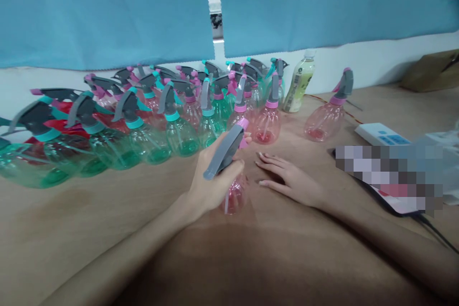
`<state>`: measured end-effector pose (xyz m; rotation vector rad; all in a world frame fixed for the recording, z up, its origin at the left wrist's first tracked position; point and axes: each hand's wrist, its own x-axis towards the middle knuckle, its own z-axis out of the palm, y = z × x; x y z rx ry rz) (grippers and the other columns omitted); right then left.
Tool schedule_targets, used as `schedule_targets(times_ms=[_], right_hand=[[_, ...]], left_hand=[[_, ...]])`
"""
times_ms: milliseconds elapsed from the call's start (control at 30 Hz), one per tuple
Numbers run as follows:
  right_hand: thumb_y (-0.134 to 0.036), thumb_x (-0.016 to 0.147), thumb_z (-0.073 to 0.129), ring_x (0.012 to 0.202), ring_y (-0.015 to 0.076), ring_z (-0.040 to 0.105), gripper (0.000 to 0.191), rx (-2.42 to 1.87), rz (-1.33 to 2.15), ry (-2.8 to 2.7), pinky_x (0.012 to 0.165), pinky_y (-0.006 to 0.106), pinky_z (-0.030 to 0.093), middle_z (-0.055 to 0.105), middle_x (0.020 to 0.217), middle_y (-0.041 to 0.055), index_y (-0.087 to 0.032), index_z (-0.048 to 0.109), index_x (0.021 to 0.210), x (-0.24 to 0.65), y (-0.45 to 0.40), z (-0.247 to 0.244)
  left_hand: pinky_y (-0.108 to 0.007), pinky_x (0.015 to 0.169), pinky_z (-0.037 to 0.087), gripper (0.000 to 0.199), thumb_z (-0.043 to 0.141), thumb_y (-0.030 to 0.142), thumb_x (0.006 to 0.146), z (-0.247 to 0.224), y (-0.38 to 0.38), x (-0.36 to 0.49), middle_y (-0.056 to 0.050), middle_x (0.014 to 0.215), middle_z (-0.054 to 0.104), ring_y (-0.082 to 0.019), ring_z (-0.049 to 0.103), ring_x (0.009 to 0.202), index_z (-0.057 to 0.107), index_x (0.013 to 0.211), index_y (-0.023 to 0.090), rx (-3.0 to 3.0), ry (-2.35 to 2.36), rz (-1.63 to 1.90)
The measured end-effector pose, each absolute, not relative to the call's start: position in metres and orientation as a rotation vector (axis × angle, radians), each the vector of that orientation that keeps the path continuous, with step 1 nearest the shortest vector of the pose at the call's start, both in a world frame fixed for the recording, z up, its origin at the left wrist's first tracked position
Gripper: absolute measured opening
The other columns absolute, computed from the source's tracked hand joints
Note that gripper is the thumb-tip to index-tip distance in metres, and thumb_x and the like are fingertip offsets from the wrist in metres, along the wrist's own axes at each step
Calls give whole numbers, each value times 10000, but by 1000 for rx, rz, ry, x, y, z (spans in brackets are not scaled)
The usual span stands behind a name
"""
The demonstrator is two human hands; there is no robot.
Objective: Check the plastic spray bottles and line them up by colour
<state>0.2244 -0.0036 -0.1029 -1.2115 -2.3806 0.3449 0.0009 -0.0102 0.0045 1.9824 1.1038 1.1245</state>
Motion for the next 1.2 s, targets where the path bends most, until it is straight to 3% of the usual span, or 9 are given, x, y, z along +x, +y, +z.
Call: schedule_targets(times_ms=[233,433,967,1200], right_hand=[[-534,899,441,1352,239,344,562,-1214,331,-2382,1110,474,295,394,1458,86,-203,469,1353,224,-4,-104],[-532,897,445,1351,234,345,569,-1206,337,-2374,1119,457,284,415,1446,91,-189,472,1350,224,-4,-104],[-543,898,434,1355,228,338,568,-1218,359,-2370,1119,455,283,421,1444,83,-203,471,1352,225,-3,-104],[-542,894,445,1357,233,333,561,-1220,384,-2365,1115,472,283,397,1460,72,-220,465,1353,226,-2,-105]], left_hand=[[-234,550,403,112,482,133,689,6,-9,2,43,736,561,-97,465,588,543,748,208,1998,1069,1152],[-240,503,318,87,470,136,693,8,-8,2,61,602,414,-97,382,531,484,739,209,2001,1057,1131],[-263,562,369,100,506,170,707,8,-6,1,37,662,512,-121,469,591,543,794,203,1995,1063,1080],[-255,531,351,86,503,159,695,12,-6,-1,40,659,499,-107,427,555,535,759,206,2011,1038,1037]])
